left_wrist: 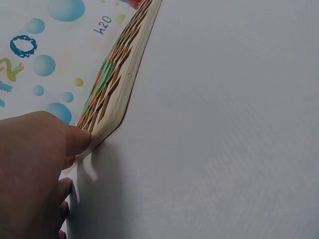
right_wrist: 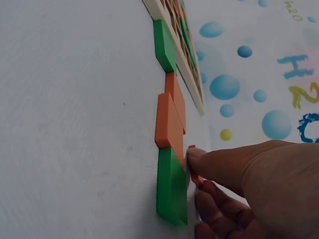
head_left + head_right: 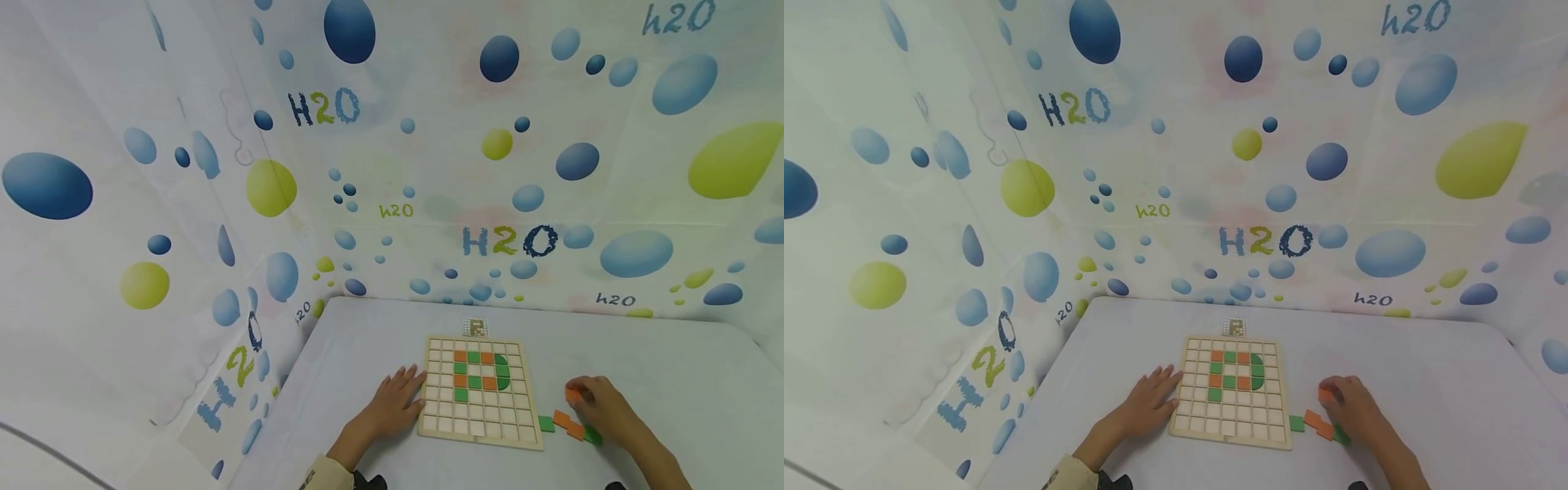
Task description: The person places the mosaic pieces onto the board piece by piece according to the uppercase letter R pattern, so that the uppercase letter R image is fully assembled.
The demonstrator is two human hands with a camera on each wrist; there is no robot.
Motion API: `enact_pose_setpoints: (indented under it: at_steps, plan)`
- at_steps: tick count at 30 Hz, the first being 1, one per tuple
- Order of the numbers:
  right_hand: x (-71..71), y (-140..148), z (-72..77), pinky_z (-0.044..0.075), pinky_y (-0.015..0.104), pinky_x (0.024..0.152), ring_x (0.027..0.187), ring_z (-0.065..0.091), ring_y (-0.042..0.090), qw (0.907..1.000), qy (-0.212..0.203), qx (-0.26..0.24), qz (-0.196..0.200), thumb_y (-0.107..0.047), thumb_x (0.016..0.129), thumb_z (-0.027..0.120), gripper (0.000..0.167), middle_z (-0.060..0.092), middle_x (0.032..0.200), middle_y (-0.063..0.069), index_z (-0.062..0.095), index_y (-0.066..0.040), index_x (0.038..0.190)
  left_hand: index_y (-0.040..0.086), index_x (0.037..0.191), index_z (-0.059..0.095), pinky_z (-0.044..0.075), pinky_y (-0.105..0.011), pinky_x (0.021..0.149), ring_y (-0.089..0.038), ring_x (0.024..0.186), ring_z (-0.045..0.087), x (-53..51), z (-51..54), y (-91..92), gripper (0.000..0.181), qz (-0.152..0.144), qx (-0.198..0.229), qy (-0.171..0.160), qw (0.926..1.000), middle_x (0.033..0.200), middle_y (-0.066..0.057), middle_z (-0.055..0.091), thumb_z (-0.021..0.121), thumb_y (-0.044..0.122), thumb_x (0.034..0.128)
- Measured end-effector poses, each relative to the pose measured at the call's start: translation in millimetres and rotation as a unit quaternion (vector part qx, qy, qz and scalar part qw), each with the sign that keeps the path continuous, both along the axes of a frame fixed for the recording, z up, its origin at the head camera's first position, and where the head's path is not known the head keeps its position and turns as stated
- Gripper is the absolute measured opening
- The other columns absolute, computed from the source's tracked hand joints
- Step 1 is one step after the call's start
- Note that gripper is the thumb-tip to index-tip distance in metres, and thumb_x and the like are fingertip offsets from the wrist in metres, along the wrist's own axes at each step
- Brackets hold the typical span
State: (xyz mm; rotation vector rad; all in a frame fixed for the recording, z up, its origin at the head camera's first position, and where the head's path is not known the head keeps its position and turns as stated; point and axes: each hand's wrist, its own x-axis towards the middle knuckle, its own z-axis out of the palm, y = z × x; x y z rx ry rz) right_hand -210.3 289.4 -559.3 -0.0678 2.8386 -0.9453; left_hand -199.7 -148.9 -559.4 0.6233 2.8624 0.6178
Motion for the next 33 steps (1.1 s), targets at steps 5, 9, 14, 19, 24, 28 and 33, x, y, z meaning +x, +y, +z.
enact_pose_setpoints:
  at_steps: [5, 9, 14, 19, 24, 28, 33]
  plan:
    - [-2.7, -6, -2.7, 0.055, 0.053, 0.092, 0.105, 0.061, 0.029, 0.9995, 0.025, -0.013, 0.015, -0.021, 0.100, 0.074, 0.036, 0.061, 0.118, 0.017, 0.066, 0.002, 0.126, 0.016, 0.165, 0.037, 0.022, -0.064, 0.126, -0.038, 0.160, 0.026, -0.2, -0.4, -0.2, 0.059, 0.001, 0.004, -0.005, 1.0000, 0.173, -0.013, 0.031, 0.046, 0.038, 0.1112]
    - [-6.9, -12, -5.7, 0.055, 0.048, 0.089, 0.103, 0.060, 0.026, 0.9987, 0.040, -0.021, 0.022, -0.021, 0.100, 0.073, 0.034, 0.062, 0.116, 0.015, 0.066, 0.001, 0.125, 0.017, 0.166, 0.036, 0.022, -0.064, 0.127, -0.038, 0.160, 0.026, -0.8, -1.8, -0.7, 0.060, 0.000, 0.002, -0.005, 1.0000, 0.173, -0.012, 0.030, 0.045, 0.041, 0.1116]
    - [-10.0, -17, -8.5, 0.054, 0.045, 0.087, 0.101, 0.060, 0.025, 0.9977, 0.052, -0.027, 0.035, -0.020, 0.100, 0.072, 0.032, 0.062, 0.115, 0.015, 0.067, 0.002, 0.123, 0.017, 0.166, 0.036, 0.021, -0.064, 0.127, -0.037, 0.161, 0.025, -0.3, -2.2, -0.5, 0.060, 0.001, 0.001, -0.004, 1.0000, 0.173, -0.012, 0.029, 0.045, 0.041, 0.1116]
    - [-12.5, -22, -7.9, 0.054, 0.047, 0.088, 0.101, 0.059, 0.025, 0.9983, 0.041, -0.022, 0.036, -0.023, 0.101, 0.071, 0.035, 0.061, 0.114, 0.015, 0.065, 0.002, 0.125, 0.016, 0.166, 0.036, 0.021, -0.064, 0.127, -0.038, 0.161, 0.025, 0.5, -1.5, 0.0, 0.060, 0.003, -0.002, -0.001, 1.0000, 0.173, -0.012, 0.030, 0.045, 0.041, 0.1115]
    - [-10.5, -27, -5.6, 0.054, 0.046, 0.087, 0.100, 0.059, 0.024, 0.9987, 0.031, -0.024, 0.032, -0.023, 0.101, 0.071, 0.035, 0.061, 0.113, 0.014, 0.066, 0.002, 0.125, 0.016, 0.166, 0.036, 0.021, -0.063, 0.127, -0.037, 0.161, 0.025, 0.7, -1.7, 0.0, 0.060, 0.004, -0.003, -0.004, 1.0000, 0.173, -0.012, 0.029, 0.045, 0.040, 0.1115]
    - [-7.6, -33, -4.9, 0.055, 0.048, 0.089, 0.102, 0.061, 0.025, 0.9980, 0.041, -0.031, 0.036, -0.020, 0.101, 0.070, 0.032, 0.061, 0.115, 0.015, 0.067, 0.002, 0.124, 0.016, 0.165, 0.037, 0.021, -0.063, 0.127, -0.037, 0.161, 0.025, 1.1, -1.2, 0.1, 0.060, 0.005, -0.003, -0.005, 1.0000, 0.173, -0.012, 0.030, 0.045, 0.039, 0.1114]
    - [-7.2, -50, -1.5, 0.055, 0.049, 0.092, 0.108, 0.061, 0.026, 0.9985, 0.031, -0.038, 0.026, -0.022, 0.103, 0.067, 0.033, 0.060, 0.122, 0.017, 0.066, 0.001, 0.127, 0.016, 0.165, 0.037, 0.022, -0.063, 0.127, -0.037, 0.161, 0.025, 0.8, -1.2, -0.3, 0.060, 0.005, -0.004, -0.004, 1.0000, 0.173, -0.012, 0.030, 0.045, 0.040, 0.1114]
